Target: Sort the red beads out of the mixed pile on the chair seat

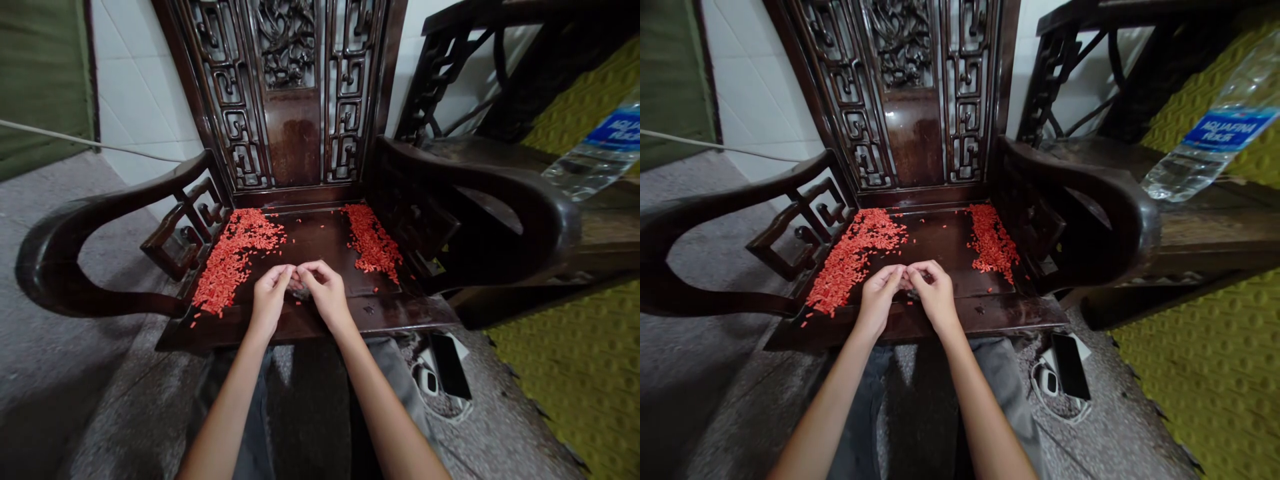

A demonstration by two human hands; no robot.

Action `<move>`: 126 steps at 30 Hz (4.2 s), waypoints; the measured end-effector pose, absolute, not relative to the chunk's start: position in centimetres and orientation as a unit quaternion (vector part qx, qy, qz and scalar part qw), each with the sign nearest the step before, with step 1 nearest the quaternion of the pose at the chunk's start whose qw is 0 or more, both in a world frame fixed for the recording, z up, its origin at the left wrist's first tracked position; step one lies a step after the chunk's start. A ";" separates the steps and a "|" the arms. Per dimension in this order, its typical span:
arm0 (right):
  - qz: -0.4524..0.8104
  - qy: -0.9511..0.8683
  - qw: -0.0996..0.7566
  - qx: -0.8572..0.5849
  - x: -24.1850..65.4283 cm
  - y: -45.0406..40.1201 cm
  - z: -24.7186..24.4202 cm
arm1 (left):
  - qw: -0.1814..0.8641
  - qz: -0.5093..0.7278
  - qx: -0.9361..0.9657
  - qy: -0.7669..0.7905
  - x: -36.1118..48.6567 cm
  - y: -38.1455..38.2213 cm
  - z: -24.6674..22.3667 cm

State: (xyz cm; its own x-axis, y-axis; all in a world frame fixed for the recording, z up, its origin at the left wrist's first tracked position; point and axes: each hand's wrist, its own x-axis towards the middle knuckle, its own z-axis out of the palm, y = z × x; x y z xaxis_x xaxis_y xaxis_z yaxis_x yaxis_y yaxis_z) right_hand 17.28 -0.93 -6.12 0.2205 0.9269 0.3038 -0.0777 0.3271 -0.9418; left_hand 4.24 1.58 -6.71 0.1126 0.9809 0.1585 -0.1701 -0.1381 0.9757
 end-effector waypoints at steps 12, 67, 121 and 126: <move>0.412 -0.413 0.660 -0.473 17.4 -0.4 -6.4 | 0.282 0.546 0.589 0.525 1.8 0.8 -6.4; 0.428 -0.462 0.664 -0.403 17.1 -1.2 -5.2 | 0.460 0.480 0.637 0.389 2.9 2.4 -5.9; 0.405 -0.534 0.627 -0.398 16.8 -1.0 -6.1 | 0.610 0.441 0.580 0.312 2.1 2.0 -5.3; 0.383 -0.539 0.632 -0.403 16.8 -1.2 -6.0 | 0.619 0.443 0.573 0.305 2.0 1.7 -5.1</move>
State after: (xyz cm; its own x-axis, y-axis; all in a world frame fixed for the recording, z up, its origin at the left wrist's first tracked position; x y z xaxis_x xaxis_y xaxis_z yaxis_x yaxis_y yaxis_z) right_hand 16.78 -1.23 -5.97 0.1248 0.9192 0.3734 -0.0501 0.3817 -0.9229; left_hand 2.00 1.72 -5.08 0.4221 0.8972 0.1294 -0.1983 -0.0479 0.9790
